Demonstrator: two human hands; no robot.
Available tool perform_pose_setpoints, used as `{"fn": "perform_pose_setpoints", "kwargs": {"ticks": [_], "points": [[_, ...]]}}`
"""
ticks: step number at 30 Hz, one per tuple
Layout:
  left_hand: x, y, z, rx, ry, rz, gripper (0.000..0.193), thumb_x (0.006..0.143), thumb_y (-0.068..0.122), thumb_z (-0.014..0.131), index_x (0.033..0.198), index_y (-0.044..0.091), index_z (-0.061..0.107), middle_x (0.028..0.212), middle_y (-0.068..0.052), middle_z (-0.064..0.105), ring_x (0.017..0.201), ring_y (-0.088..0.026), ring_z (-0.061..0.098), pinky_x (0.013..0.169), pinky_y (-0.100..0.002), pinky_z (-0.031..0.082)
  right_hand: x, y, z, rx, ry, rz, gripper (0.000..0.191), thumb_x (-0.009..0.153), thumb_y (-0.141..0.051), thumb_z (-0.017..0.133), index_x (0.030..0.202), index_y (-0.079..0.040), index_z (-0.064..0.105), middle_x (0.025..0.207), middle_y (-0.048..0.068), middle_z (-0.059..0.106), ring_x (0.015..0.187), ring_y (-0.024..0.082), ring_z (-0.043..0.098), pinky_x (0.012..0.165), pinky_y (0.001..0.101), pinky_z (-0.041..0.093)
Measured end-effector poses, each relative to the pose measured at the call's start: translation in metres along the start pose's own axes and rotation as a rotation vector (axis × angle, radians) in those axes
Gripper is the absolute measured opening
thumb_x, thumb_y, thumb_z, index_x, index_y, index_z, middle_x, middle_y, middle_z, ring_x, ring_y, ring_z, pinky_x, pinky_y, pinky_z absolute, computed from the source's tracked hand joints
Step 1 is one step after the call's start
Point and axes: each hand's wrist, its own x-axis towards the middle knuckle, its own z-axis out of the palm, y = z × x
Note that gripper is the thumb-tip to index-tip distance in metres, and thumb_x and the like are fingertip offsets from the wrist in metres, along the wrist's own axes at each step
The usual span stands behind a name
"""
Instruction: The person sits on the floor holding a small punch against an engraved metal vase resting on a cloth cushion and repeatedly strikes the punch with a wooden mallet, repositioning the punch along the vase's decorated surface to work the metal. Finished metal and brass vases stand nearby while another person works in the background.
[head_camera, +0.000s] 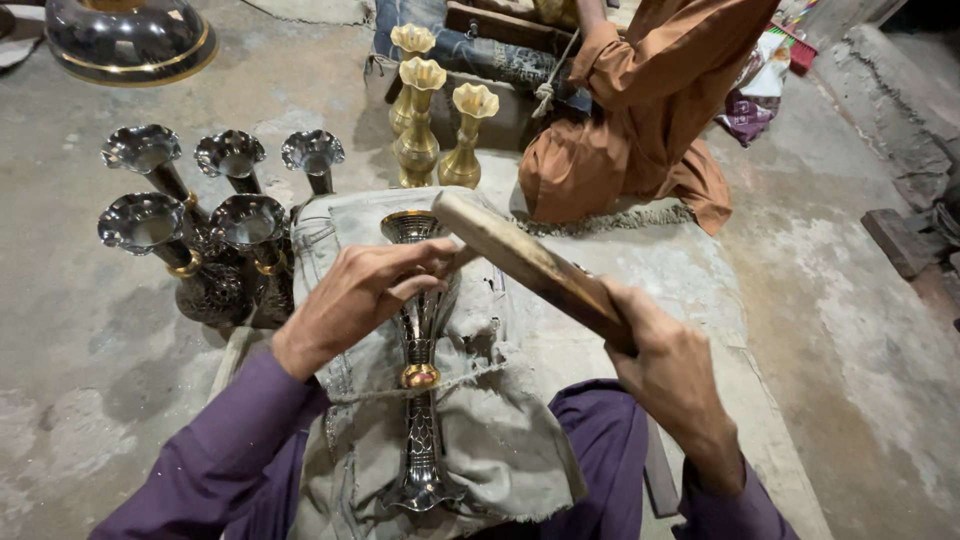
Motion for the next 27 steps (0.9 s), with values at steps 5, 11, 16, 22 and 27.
{"fn": "perform_pose_setpoints", "kwargs": {"ticks": [5,11,16,22,27], "points": [[-0.005,-0.003,0.008,-0.049,0.091,-0.020,0.049,0.092,0.011,0.073,0.139,0.011,0.060,0.101,-0.010,0.080,0.088,-0.018,0.080,0.076,-0.033,0.065,0.013,-0.010,-0.008,-0.051,0.126,-0.086,0.073,0.073,0.000,0.072,0.142,-0.020,0.054,0.120,0.018,0.072,0.100,0.039,0.071,0.080,0.0459,0.057],[-0.010,-0.010,0.013,-0.096,0.138,-0.013,0.048,0.093,0.010,0.074,0.139,0.009,0.058,0.105,-0.011,0.079,0.093,-0.020,0.080,0.079,-0.033,0.065,0.034,-0.016,-0.015,0.190,0.031,-0.126,0.075,0.084,-0.004,0.071,0.151,-0.020,0.044,0.111,0.016,0.072,0.094,0.028,0.076,0.077,0.0422,0.060],[-0.007,-0.010,0.015,0.002,0.130,0.009,0.050,0.091,0.013,0.075,0.139,0.010,0.061,0.104,-0.012,0.079,0.087,-0.020,0.079,0.074,-0.032,0.064,0.043,-0.020,-0.018,-0.130,-0.071,-0.082,0.074,0.086,-0.006,0.074,0.152,-0.028,0.047,0.121,0.009,0.075,0.085,0.023,0.075,0.067,0.0360,0.062],[-0.001,-0.001,0.010,-0.026,0.028,-0.014,0.048,0.091,0.011,0.072,0.138,0.013,0.063,0.096,-0.009,0.080,0.084,-0.018,0.080,0.073,-0.033,0.063,0.029,-0.021,-0.008,-0.096,0.062,-0.087,0.071,0.078,-0.002,0.075,0.143,-0.025,0.056,0.121,0.008,0.074,0.094,0.027,0.076,0.079,0.0404,0.062],[0.010,0.003,0.006,0.023,-0.084,0.015,0.044,0.091,0.014,0.074,0.134,0.017,0.066,0.096,-0.009,0.080,0.079,-0.021,0.078,0.069,-0.036,0.060,0.010,-0.015,0.009,0.231,0.039,0.020,0.068,0.080,0.000,0.072,0.143,-0.016,0.054,0.120,0.011,0.072,0.103,0.034,0.072,0.086,0.0434,0.057]]}}
